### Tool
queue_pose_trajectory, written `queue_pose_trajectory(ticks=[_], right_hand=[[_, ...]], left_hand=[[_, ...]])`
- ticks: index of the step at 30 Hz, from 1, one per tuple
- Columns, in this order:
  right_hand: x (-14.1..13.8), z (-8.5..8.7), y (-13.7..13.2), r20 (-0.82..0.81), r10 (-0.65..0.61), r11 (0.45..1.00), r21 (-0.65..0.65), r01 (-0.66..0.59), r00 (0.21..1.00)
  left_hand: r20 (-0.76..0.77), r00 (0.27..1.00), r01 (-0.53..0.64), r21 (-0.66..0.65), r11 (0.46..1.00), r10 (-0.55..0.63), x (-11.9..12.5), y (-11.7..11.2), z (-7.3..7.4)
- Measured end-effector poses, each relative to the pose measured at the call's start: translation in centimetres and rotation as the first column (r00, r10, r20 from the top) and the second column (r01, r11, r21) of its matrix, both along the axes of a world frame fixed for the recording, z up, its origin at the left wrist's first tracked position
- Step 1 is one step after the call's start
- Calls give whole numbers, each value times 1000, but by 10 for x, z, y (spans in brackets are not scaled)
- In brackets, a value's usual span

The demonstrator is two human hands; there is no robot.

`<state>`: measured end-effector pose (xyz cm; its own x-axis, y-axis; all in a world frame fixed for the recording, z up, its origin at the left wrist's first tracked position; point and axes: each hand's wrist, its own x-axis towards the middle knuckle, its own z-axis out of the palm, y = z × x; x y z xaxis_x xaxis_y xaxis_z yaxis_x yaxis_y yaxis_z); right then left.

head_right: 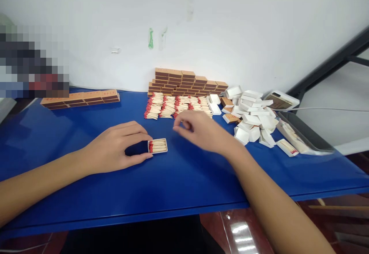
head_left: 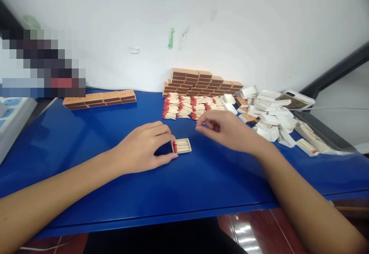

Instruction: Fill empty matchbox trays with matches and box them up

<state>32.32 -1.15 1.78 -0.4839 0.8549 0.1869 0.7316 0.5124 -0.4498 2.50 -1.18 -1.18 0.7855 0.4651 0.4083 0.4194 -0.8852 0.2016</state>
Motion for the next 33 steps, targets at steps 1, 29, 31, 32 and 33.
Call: queue_pose_trajectory(ticks=[1,29,31,32,33], right_hand=[[11,2,5,10,-65,996,59,64,998],[49,-10,30,243,-88,989,-91,113,966],[45,-10,28,239,-78,992,-79,100,968],[43,-9,27,230,-69,993,-77,89,971],[41,-9,25,216,-58,994,-80,77,975]], left_hand=[[3,1000,1,3,1000,-1,0,0,0],[-1,1000,7,7,1000,-7,-1,0,-2],[3,1000,7,10,1000,-7,-1,0,-2],[4,1000,7,11,1000,-7,-1,0,-2],[4,1000,7,12,1000,-7,-1,-1,-2]])
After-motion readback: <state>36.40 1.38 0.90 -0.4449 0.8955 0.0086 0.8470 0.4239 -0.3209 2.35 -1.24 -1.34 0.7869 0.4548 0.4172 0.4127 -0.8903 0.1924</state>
